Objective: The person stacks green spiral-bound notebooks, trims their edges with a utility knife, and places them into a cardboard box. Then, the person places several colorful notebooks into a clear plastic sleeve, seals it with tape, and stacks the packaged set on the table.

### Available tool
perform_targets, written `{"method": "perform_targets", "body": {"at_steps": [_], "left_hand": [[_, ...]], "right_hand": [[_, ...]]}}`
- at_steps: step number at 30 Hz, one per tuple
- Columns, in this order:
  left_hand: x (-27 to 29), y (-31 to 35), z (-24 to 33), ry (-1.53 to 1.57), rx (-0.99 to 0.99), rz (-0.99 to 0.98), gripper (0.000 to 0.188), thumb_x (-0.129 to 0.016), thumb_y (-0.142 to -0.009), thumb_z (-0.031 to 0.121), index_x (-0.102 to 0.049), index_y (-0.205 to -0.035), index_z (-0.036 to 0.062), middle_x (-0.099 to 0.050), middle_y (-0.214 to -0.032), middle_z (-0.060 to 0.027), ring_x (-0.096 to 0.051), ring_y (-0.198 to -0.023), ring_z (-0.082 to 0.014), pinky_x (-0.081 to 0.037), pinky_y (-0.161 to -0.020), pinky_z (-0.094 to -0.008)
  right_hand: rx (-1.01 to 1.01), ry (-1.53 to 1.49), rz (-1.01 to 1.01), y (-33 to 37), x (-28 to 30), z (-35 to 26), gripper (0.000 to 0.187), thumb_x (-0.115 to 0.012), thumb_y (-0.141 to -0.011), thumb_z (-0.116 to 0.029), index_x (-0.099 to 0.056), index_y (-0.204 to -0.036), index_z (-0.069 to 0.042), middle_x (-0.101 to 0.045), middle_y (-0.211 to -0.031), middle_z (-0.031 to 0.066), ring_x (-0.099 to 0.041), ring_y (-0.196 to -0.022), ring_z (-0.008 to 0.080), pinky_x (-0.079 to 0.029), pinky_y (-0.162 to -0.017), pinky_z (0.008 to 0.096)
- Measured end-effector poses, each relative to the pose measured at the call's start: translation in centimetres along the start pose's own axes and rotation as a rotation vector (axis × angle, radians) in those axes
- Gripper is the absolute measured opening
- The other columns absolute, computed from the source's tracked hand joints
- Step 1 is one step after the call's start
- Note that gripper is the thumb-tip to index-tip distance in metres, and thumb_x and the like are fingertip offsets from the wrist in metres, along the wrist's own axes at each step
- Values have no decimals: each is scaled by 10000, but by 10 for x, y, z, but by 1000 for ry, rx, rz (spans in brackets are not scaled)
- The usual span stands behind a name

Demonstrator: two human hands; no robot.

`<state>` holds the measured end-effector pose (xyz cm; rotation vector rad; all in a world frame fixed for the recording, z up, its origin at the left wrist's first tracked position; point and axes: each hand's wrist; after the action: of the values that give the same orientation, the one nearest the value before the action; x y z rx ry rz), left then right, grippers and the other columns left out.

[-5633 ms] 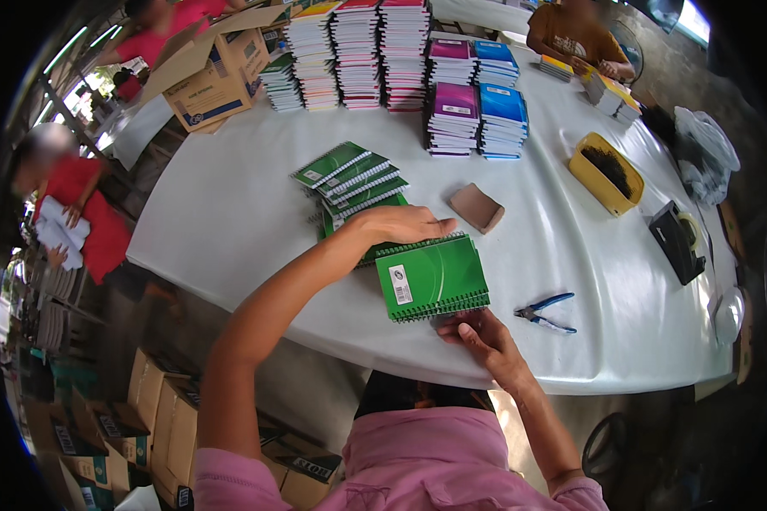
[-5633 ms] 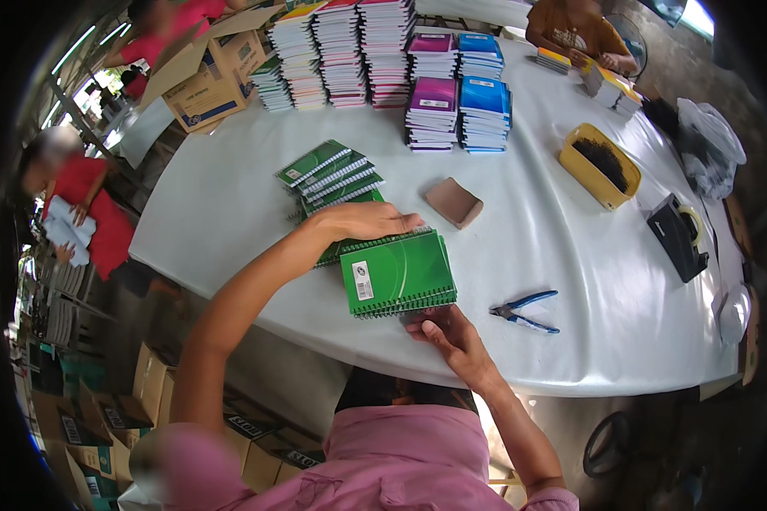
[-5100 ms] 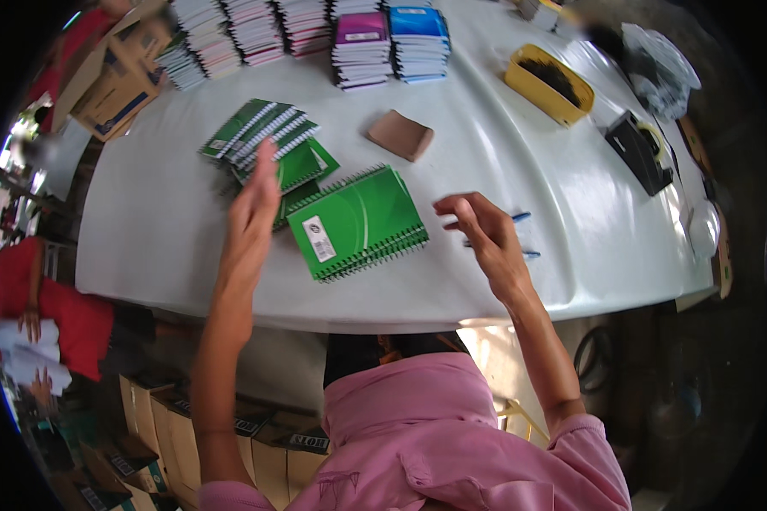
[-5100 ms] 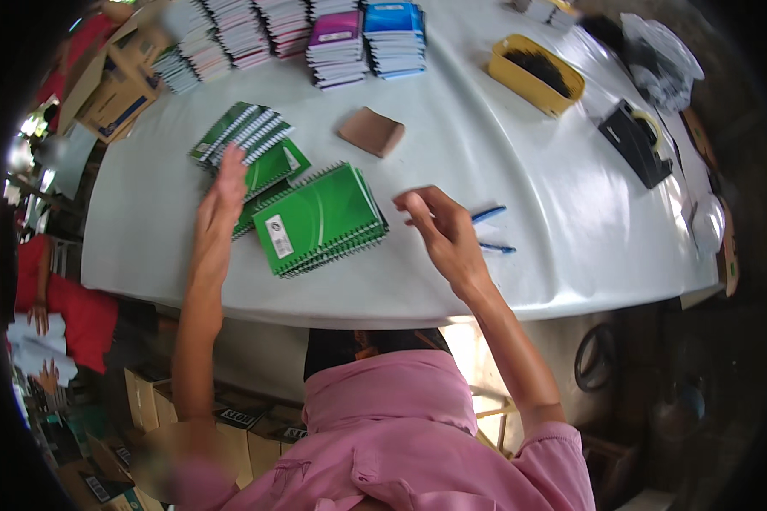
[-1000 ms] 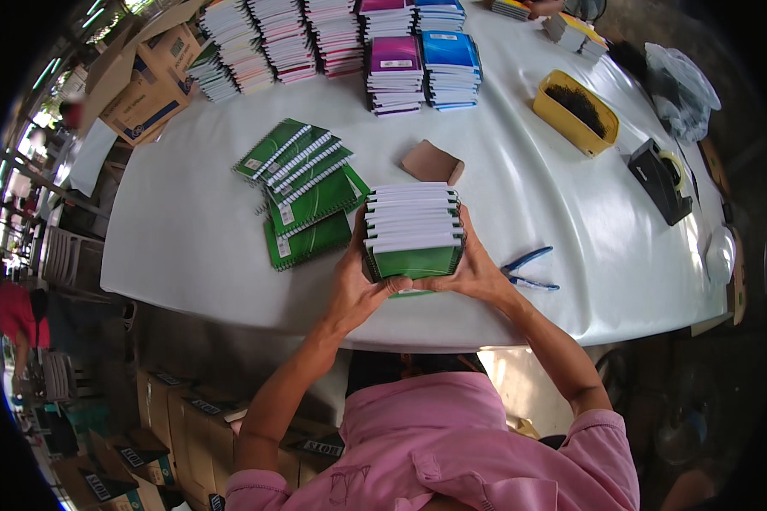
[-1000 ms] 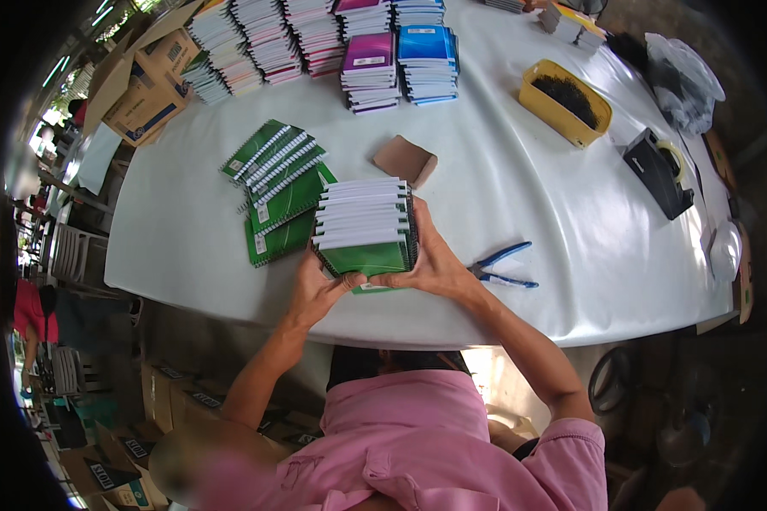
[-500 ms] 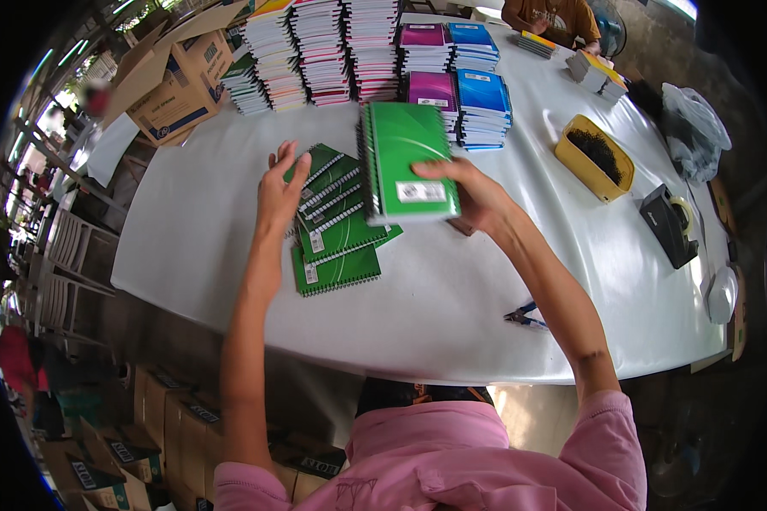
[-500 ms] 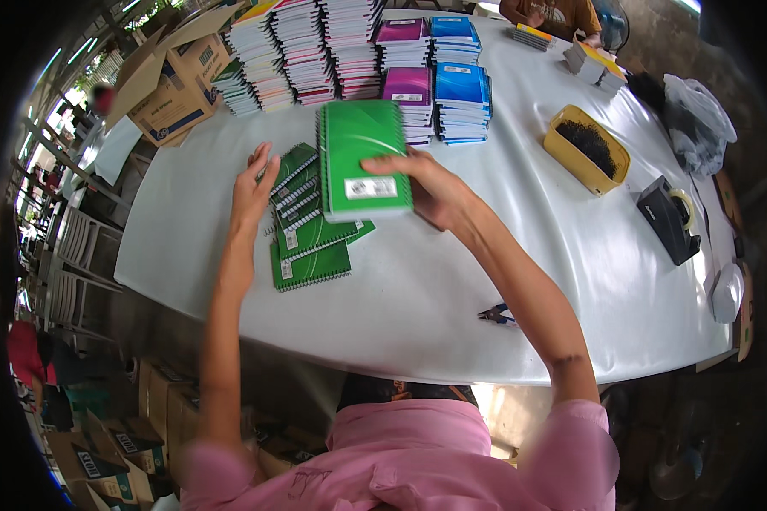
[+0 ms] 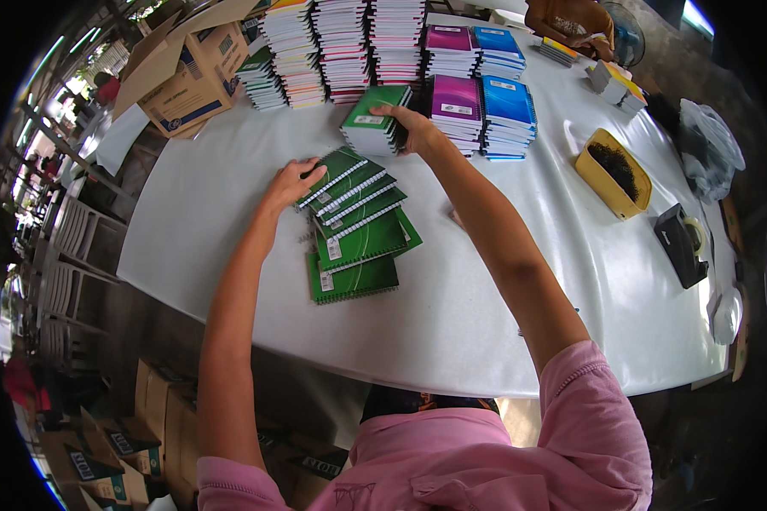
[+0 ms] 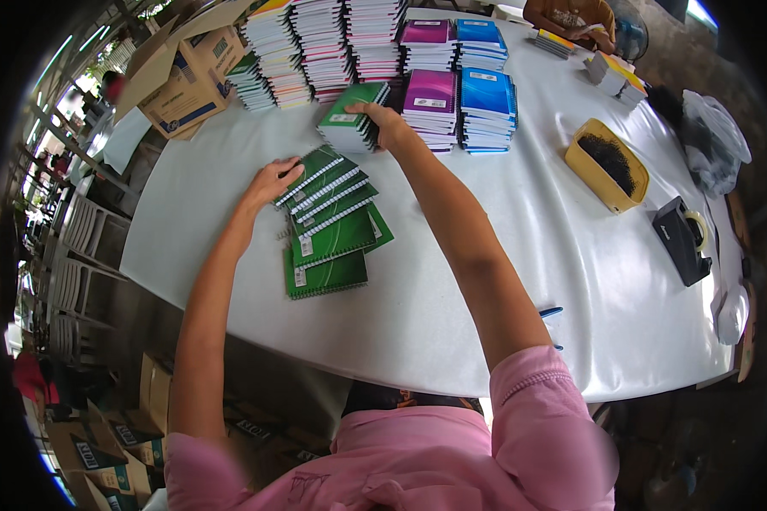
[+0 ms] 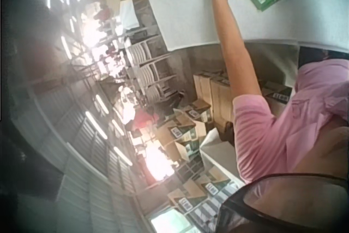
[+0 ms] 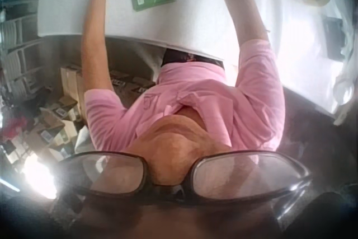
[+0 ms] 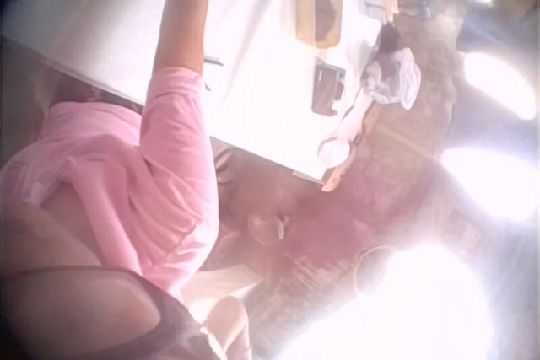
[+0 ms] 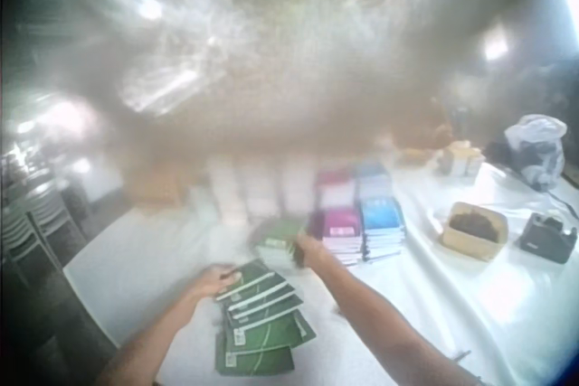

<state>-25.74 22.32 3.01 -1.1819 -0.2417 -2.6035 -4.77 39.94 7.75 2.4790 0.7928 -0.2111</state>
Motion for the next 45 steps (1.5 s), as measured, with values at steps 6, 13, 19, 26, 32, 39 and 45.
{"method": "perform_targets", "body": {"at_steps": [6,13,19,26,32,39,45], "left_hand": [[-10,1,11,111,-59,-148,547,-604,-893,469,-565,-1303,110,-513,-1361,-173,-373,-1354,-248,-413,-970,-333],[10,29,-7,67,-118,-236,542,-646,-883,411,-560,-1301,77,-539,-1342,-133,-540,-1171,-188,-500,-763,-273],[0,59,55,74,-158,-326,549,-649,-866,427,-575,-1280,74,-541,-1354,-75,-633,-999,-194,-532,-714,-290],[-8,106,66,103,-162,-245,508,-636,-885,390,-563,-1293,97,-527,-1365,-95,-611,-1086,-241,-494,-882,-331],[-13,188,72,359,-333,360,619,-645,-898,236,-377,-1414,25,-324,-1492,-196,-292,-1398,-261,-263,-1105,-327],[-88,296,78,568,59,457,730,-511,-978,222,-46,-1498,6,-84,-1565,-188,-88,-1450,-262,-114,-1152,-364],[-96,289,97,764,100,421,885,-647,-903,214,-21,-1502,35,-196,-1511,-203,-335,-1328,-266,-369,-1040,-345]], "right_hand": [[41,329,200,4,8,6,644,-678,-819,-521,-569,-1191,-6,-633,-1064,239,-645,-910,367,-503,-762,546],[566,1142,239,101,-21,65,734,-440,-883,-660,-635,-877,47,-646,-859,262,-645,-861,395,-505,-770,484],[169,739,-5,105,9,65,853,-413,-846,-745,-571,-1178,24,-626,-1004,147,-586,-950,256,-491,-793,392],[220,710,-140,132,1,83,658,-714,-823,-361,-482,-1298,31,-531,-1253,206,-529,-1131,270,-444,-928,348],[391,514,-140,158,11,111,588,-692,-847,-265,-476,-1278,72,-512,-1275,233,-503,-1184,290,-422,-972,353],[480,521,-89,194,11,118,516,-650,-887,-198,-461,-1272,88,-572,-1196,226,-580,-1081,277,-473,-924,346],[537,519,-188,226,6,139,478,-629,-904,-182,-453,-1279,56,-570,-1191,201,-569,-1104,255,-485,-921,345]]}}
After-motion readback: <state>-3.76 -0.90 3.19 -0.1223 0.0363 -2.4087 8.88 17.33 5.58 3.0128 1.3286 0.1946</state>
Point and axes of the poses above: each hand's wrist, its own y-axis away from the middle knuckle, its own x-axis out of the back of the hand, z = x × y
